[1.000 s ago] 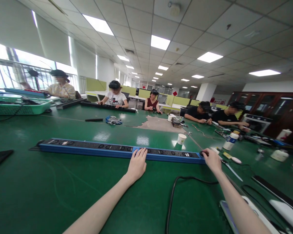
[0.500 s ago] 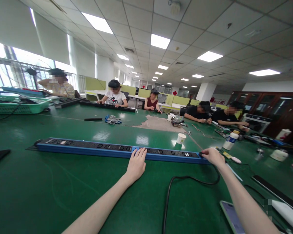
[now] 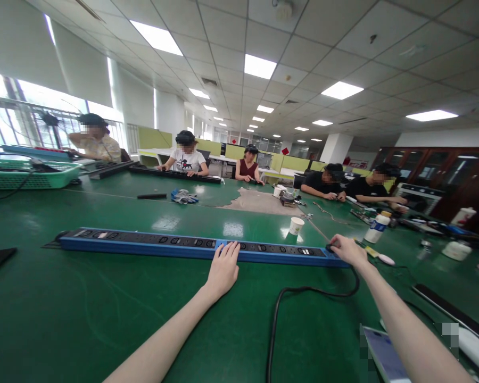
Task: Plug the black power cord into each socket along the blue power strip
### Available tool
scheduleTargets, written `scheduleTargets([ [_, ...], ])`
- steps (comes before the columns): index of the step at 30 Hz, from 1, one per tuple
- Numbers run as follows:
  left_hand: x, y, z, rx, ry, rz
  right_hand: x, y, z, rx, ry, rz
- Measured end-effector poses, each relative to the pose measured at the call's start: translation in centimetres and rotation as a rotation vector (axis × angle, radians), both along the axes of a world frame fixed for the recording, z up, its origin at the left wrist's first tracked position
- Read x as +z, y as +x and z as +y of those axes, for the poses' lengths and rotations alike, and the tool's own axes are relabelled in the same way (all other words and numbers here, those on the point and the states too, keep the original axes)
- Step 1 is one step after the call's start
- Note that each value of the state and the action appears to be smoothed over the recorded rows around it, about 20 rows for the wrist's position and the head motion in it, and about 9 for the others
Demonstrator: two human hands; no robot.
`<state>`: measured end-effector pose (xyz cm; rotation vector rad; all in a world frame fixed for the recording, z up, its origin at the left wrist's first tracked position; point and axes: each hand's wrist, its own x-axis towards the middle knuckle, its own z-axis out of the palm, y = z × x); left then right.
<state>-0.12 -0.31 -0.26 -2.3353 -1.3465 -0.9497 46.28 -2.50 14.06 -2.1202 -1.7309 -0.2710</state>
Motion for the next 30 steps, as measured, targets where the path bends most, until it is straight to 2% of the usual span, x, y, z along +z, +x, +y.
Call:
scheduleTargets([
  [4, -0.1, 0.1, 0.0, 0.003, 0.001, -0.001, 2.3, 1.0, 0.6, 0.05, 0.201, -0.002],
  [7, -0.1, 0.1, 0.1, 0.004, -0.002, -0.003, 2.8, 2.7, 1.1, 0.088, 0.22, 0.006],
  [11, -0.1, 0.1, 0.0, -0.002, 0.002, -0.003, 1.2, 5.6, 1.4, 0.054, 0.106, 0.108],
  [16, 0.0, 0.1, -0.1, -0.006, 0.008, -0.007, -1.8, 8.0, 0.8, 0.051, 0.082, 0.445],
  [19, 0.0, 0.0, 0.0, -0.002, 0.005, -0.002, -2.5, 9.0, 0.3, 0.095, 0.076, 0.609],
  [22, -0.1, 0.0, 0.0, -0.003, 0.006, -0.002, -2.6, 9.8, -0.1, 0.181, -0.068, 0.669],
  [26, -0.2, 0.0, 0.0, -0.005, 0.008, -0.005, -2.6, 10.2, -0.7, 0.227, -0.209, 0.607],
  [30, -0.2, 0.1, 0.0, -0.003, 0.01, -0.011, -2.8, 10.1, -0.9, 0.187, -0.205, 0.253],
])
